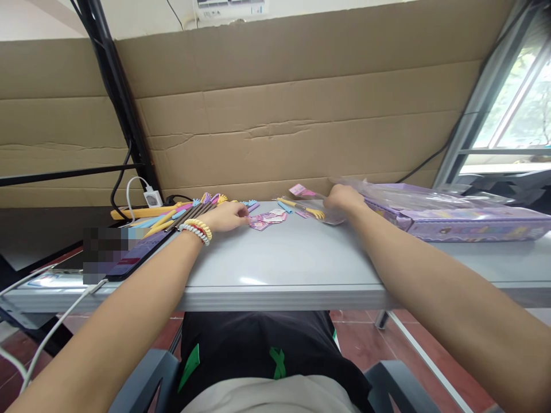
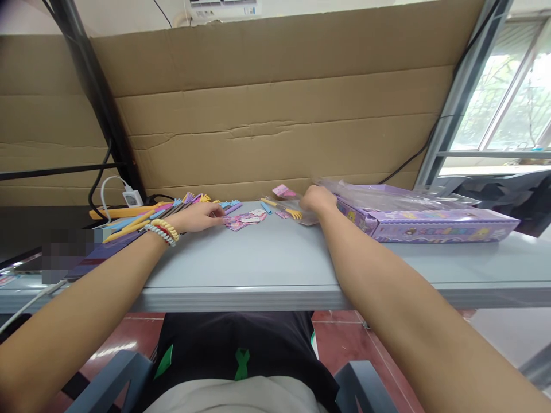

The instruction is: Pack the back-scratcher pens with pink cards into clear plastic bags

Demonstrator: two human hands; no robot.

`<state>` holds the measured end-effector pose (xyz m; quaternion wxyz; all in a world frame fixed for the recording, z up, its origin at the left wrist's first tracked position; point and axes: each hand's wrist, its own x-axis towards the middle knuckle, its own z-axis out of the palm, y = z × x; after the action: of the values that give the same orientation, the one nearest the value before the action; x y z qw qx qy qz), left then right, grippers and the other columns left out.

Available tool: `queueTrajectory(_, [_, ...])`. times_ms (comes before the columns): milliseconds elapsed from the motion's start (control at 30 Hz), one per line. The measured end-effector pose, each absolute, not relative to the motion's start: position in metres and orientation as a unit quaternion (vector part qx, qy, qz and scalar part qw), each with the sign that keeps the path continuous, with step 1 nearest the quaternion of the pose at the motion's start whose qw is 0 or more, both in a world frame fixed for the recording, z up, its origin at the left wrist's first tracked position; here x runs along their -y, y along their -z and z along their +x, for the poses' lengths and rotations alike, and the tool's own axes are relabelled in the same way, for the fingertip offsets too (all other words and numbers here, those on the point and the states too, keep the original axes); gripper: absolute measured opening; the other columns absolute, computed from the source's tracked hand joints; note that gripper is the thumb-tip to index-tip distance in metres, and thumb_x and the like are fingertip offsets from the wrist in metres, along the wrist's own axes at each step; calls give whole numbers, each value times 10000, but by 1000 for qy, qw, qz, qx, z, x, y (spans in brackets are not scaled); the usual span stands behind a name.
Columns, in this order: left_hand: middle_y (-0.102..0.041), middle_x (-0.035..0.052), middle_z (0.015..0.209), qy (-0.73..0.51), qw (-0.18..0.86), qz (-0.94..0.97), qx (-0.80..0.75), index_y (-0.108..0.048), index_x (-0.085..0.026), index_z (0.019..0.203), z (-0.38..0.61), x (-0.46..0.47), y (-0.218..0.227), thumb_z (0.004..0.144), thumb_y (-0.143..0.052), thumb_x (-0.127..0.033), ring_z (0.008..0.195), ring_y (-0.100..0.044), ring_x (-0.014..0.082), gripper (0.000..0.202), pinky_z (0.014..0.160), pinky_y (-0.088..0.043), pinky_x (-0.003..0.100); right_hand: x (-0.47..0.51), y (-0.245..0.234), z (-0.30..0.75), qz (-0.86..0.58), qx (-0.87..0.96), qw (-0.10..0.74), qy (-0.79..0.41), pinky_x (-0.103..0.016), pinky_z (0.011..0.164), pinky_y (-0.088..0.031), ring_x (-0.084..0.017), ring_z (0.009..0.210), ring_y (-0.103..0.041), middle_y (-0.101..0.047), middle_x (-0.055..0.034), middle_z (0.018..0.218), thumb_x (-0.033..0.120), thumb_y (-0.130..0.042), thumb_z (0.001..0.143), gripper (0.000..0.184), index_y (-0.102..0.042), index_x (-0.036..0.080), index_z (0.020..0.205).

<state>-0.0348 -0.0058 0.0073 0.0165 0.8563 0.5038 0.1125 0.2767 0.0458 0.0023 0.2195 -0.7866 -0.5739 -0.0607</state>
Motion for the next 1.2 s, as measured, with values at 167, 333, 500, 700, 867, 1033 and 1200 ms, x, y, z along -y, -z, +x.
queueTrajectory(167, [-652, 53, 947, -110, 28, 855, -506, -598, -184, 929, -34, 7, -8, 749, -433, -585, 816, -579, 190, 469, 693, -413, 261, -38, -12, 266, -768, 582, 249, 96, -336, 692, -473, -274, 875, -608, -636, -164, 926, 358, -635, 681, 325, -633, 136, 918])
queueTrajectory(333, [-653, 56, 942, -109, 28, 858, -501, -600, -185, 937, -35, 6, -7, 741, -438, -578, 823, -580, 194, 467, 683, -416, 261, -31, -17, 261, -731, 600, 314, 79, -299, 640, -441, -236, 797, -595, -645, -109, 872, 218, -631, 614, 267, -630, 166, 876])
queueTrajectory(500, [-659, 48, 949, -105, 24, 857, -503, -601, -193, 943, -35, 4, -6, 751, -438, -553, 837, -586, 195, 440, 698, -420, 261, -30, -18, 258, -670, 619, 409, 32, -244, 592, -406, -167, 698, -554, -648, -59, 800, 210, -586, 641, 157, -619, 183, 792])
queueTrajectory(700, [-652, 47, 969, -103, 22, 858, -502, -596, -196, 958, -35, 4, -5, 754, -447, -531, 858, -586, 195, 420, 714, -429, 263, -30, -18, 255, -655, 611, 444, 37, -238, 567, -381, -154, 653, -530, -644, -51, 738, 228, -559, 668, 104, -621, 170, 728])
queueTrajectory(867, [-655, 44, 921, -97, 25, 859, -502, -591, -198, 941, -35, 5, -6, 762, -443, -523, 832, -588, 192, 399, 695, -430, 268, -29, -18, 255, -664, 595, 449, 48, -244, 582, -383, -171, 673, -544, -649, -65, 733, 238, -554, 667, 113, -632, 169, 709])
queueTrajectory(1033, [-654, 47, 938, -104, 27, 858, -502, -586, -201, 943, -35, 4, -6, 766, -449, -513, 839, -591, 192, 384, 690, -430, 268, -27, -20, 254, -661, 594, 456, 48, -245, 568, -376, -171, 656, -532, -638, -61, 698, 228, -522, 665, 116, -620, 168, 683])
queueTrajectory(1200, [-656, 41, 951, -105, 26, 855, -507, -587, -204, 943, -35, 5, -6, 762, -450, -527, 853, -590, 192, 395, 704, -429, 262, -27, -23, 252, -651, 595, 470, 43, -244, 562, -370, -172, 661, -513, -630, -68, 691, 214, -474, 691, 145, -610, 164, 678])
